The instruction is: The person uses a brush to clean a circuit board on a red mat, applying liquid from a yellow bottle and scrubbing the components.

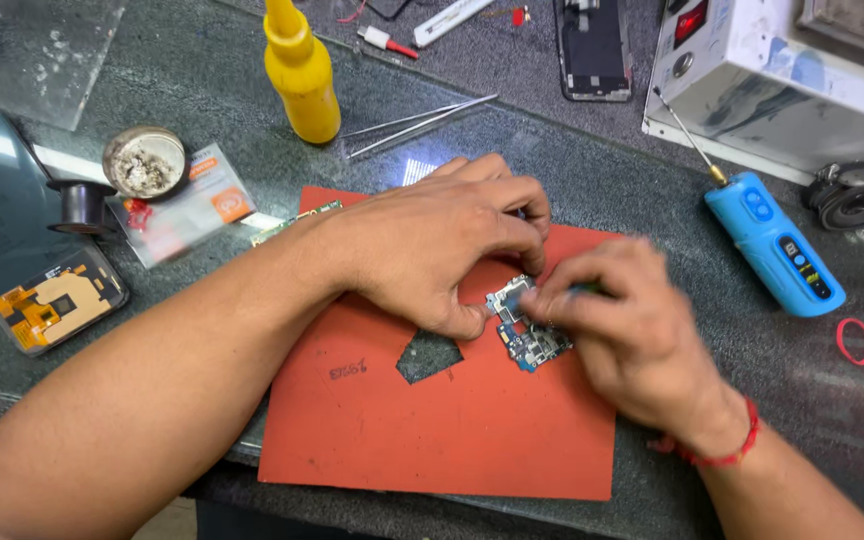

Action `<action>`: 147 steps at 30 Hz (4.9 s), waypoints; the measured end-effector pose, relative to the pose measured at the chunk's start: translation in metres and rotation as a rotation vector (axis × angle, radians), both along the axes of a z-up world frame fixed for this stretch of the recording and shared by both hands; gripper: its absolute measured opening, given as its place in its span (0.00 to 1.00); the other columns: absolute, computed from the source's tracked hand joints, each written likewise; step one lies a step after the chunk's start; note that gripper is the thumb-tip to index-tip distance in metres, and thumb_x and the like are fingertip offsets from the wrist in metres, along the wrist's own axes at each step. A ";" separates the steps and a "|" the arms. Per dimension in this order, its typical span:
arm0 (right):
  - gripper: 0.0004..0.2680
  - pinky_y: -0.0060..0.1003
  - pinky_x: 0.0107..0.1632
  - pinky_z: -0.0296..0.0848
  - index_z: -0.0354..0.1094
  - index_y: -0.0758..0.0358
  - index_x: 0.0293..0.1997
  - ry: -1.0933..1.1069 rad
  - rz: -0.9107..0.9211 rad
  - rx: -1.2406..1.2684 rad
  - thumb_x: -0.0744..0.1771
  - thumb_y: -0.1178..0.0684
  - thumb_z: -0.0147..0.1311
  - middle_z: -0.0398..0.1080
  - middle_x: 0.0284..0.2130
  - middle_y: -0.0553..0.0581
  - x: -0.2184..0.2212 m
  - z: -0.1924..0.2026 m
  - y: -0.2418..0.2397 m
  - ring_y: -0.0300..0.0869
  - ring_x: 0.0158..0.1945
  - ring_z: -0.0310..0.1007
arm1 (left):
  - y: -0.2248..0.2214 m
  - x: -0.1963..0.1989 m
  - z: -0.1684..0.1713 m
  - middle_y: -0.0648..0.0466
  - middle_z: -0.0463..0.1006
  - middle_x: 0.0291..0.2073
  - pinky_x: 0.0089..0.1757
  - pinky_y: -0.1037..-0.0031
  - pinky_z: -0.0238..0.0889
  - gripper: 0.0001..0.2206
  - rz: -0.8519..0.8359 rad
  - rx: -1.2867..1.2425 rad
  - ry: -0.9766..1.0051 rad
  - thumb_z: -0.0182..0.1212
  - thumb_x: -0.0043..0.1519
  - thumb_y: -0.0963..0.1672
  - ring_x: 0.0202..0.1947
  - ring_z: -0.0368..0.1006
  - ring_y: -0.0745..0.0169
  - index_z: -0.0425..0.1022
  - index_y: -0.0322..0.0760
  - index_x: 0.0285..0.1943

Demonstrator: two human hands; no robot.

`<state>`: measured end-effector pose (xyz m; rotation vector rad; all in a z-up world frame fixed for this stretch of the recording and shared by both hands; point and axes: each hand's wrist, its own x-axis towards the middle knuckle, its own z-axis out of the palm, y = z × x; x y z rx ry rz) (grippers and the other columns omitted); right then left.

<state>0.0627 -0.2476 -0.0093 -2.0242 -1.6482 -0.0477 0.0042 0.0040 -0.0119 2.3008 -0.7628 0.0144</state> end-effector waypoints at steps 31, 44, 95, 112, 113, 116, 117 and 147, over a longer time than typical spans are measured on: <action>0.10 0.40 0.51 0.67 0.78 0.54 0.37 0.021 -0.072 -0.024 0.59 0.65 0.60 0.74 0.38 0.49 0.011 0.006 0.000 0.45 0.45 0.72 | 0.000 0.003 0.004 0.55 0.70 0.50 0.50 0.61 0.58 0.22 0.019 -0.014 -0.048 0.74 0.40 0.50 0.53 0.63 0.52 0.82 0.44 0.45; 0.10 0.43 0.49 0.63 0.80 0.54 0.38 -0.103 0.028 -0.073 0.60 0.66 0.63 0.74 0.37 0.51 0.002 0.016 0.007 0.47 0.43 0.69 | 0.007 0.009 -0.012 0.48 0.71 0.49 0.48 0.59 0.60 0.17 -0.069 -0.072 -0.235 0.74 0.47 0.46 0.52 0.67 0.48 0.80 0.39 0.44; 0.07 0.45 0.51 0.63 0.81 0.54 0.35 -0.107 0.092 -0.156 0.59 0.63 0.66 0.75 0.36 0.50 0.001 0.027 0.012 0.49 0.42 0.67 | 0.002 0.011 -0.009 0.47 0.69 0.46 0.40 0.65 0.64 0.15 -0.111 -0.200 -0.109 0.73 0.54 0.45 0.44 0.70 0.50 0.72 0.30 0.40; 0.09 0.41 0.50 0.64 0.80 0.56 0.40 -0.076 -0.021 -0.111 0.63 0.67 0.63 0.74 0.38 0.52 0.008 0.016 0.002 0.46 0.43 0.70 | 0.007 0.005 -0.020 0.47 0.67 0.50 0.41 0.62 0.64 0.24 -0.086 -0.135 -0.098 0.78 0.42 0.46 0.48 0.70 0.48 0.72 0.33 0.43; 0.09 0.39 0.50 0.64 0.80 0.55 0.41 -0.063 -0.025 -0.116 0.64 0.67 0.63 0.74 0.40 0.51 0.010 0.017 0.002 0.44 0.43 0.70 | 0.007 0.007 -0.017 0.47 0.67 0.49 0.40 0.62 0.63 0.23 -0.081 -0.119 -0.125 0.78 0.40 0.46 0.48 0.69 0.48 0.72 0.35 0.41; 0.10 0.41 0.49 0.66 0.80 0.55 0.40 0.038 0.072 -0.102 0.62 0.67 0.61 0.73 0.38 0.51 0.011 0.019 0.004 0.44 0.42 0.69 | 0.006 0.008 -0.008 0.49 0.68 0.48 0.44 0.59 0.59 0.22 -0.041 -0.051 -0.188 0.79 0.39 0.48 0.48 0.65 0.47 0.73 0.37 0.37; 0.11 0.44 0.49 0.66 0.80 0.55 0.40 0.100 0.126 -0.094 0.60 0.67 0.60 0.73 0.36 0.51 0.007 0.017 0.005 0.46 0.42 0.68 | 0.005 0.004 -0.008 0.50 0.68 0.48 0.46 0.58 0.57 0.22 -0.022 -0.027 -0.188 0.79 0.39 0.49 0.49 0.63 0.46 0.73 0.38 0.36; 0.10 0.45 0.37 0.74 0.76 0.53 0.51 0.077 -0.640 -0.078 0.65 0.54 0.58 0.72 0.35 0.56 -0.111 -0.003 -0.052 0.51 0.36 0.76 | -0.111 -0.133 0.008 0.48 0.72 0.52 0.56 0.53 0.57 0.24 0.837 0.147 -0.211 0.71 0.47 0.51 0.58 0.64 0.44 0.78 0.35 0.49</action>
